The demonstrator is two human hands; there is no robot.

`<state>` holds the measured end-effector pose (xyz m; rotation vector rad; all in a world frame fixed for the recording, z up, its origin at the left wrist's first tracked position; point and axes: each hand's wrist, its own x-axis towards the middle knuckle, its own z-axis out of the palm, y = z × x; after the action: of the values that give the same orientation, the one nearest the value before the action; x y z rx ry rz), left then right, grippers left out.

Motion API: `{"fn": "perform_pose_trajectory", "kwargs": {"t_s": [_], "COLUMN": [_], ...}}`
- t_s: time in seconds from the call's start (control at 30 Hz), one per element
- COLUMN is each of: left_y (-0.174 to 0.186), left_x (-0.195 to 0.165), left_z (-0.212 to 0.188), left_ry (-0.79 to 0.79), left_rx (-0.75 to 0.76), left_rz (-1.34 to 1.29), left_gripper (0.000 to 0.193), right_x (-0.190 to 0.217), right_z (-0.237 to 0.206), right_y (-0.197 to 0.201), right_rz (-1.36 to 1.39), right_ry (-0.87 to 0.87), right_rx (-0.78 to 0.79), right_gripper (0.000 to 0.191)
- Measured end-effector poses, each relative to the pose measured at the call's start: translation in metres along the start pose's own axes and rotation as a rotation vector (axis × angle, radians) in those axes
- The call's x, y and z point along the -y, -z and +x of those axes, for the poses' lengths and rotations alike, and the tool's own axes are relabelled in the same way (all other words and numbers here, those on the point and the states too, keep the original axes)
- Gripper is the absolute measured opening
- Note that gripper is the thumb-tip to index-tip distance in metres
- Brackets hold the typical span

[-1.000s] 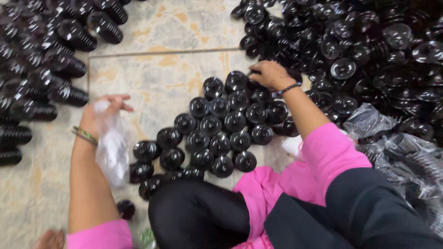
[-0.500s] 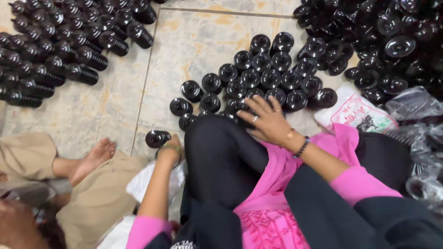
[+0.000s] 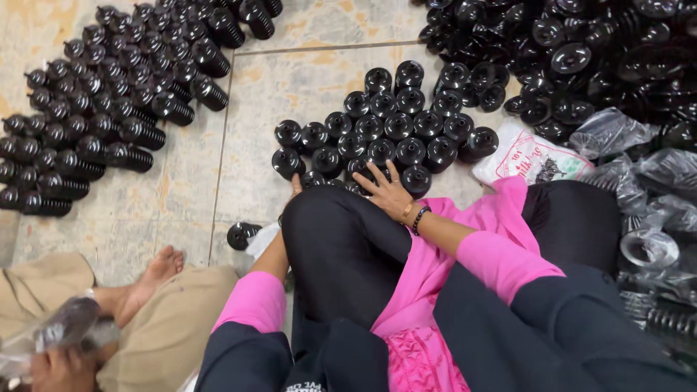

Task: The person sits on the floor and packs black plastic cups into small clear plastic bags one at a time, twisting and tying each bag closed, then places the finished bag with a growing pile of bagged cups beside them.

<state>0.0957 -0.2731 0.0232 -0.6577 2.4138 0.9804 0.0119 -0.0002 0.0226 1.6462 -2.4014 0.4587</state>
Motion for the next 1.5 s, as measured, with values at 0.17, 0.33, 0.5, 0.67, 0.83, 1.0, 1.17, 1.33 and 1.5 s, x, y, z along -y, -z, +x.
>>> {"fn": "perform_pose_trajectory", "kwargs": {"t_s": [0.17, 0.33, 0.5, 0.67, 0.83, 1.0, 1.17, 1.33, 1.5], "left_y": [-0.016, -0.024, 0.028, 0.127, 0.145, 0.099, 0.072, 0.046, 0.024], "left_x": [-0.030, -0.055, -0.049, 0.037, 0.110, 0.135, 0.100, 0.028, -0.030], "left_z": [0.023, 0.055, 0.059, -0.076, -0.146, -0.087, -0.036, 0.022, 0.065], "left_ry": [-0.194, -0.328, -0.289, -0.075, 0.339, 0.396, 0.255, 0.038, -0.187], "left_rx": [0.027, 0.041, 0.135, -0.283, -0.229, -0.002, -0.138, -0.076, 0.074], "left_rz": [-0.159, -0.177, 0.198, -0.197, 0.312, 0.313, 0.138, 0.074, -0.064], "left_gripper": [0.083, 0.080, 0.064, 0.037, 0.068, 0.100, 0.116, 0.110, 0.105], "right_x": [-0.005, -0.015, -0.016, -0.008, -0.004, 0.011, 0.020, 0.018, 0.006], "right_z": [-0.021, -0.035, -0.042, -0.051, -0.048, -0.055, -0.089, -0.110, -0.103], "right_y": [0.013, 0.041, 0.072, 0.095, 0.102, 0.094, 0.088, 0.073, 0.034], "right_rz": [-0.214, -0.179, -0.110, 0.060, 0.160, 0.228, 0.312, 0.588, 0.881], "right_ry": [-0.146, -0.253, -0.336, -0.301, -0.247, -0.209, -0.407, -0.736, -0.992], "right_rx": [0.134, 0.141, 0.221, 0.005, -0.107, -0.049, 0.090, 0.257, 0.315], "right_gripper": [0.058, 0.063, 0.070, 0.064, 0.062, 0.059, 0.045, 0.032, 0.045]}}
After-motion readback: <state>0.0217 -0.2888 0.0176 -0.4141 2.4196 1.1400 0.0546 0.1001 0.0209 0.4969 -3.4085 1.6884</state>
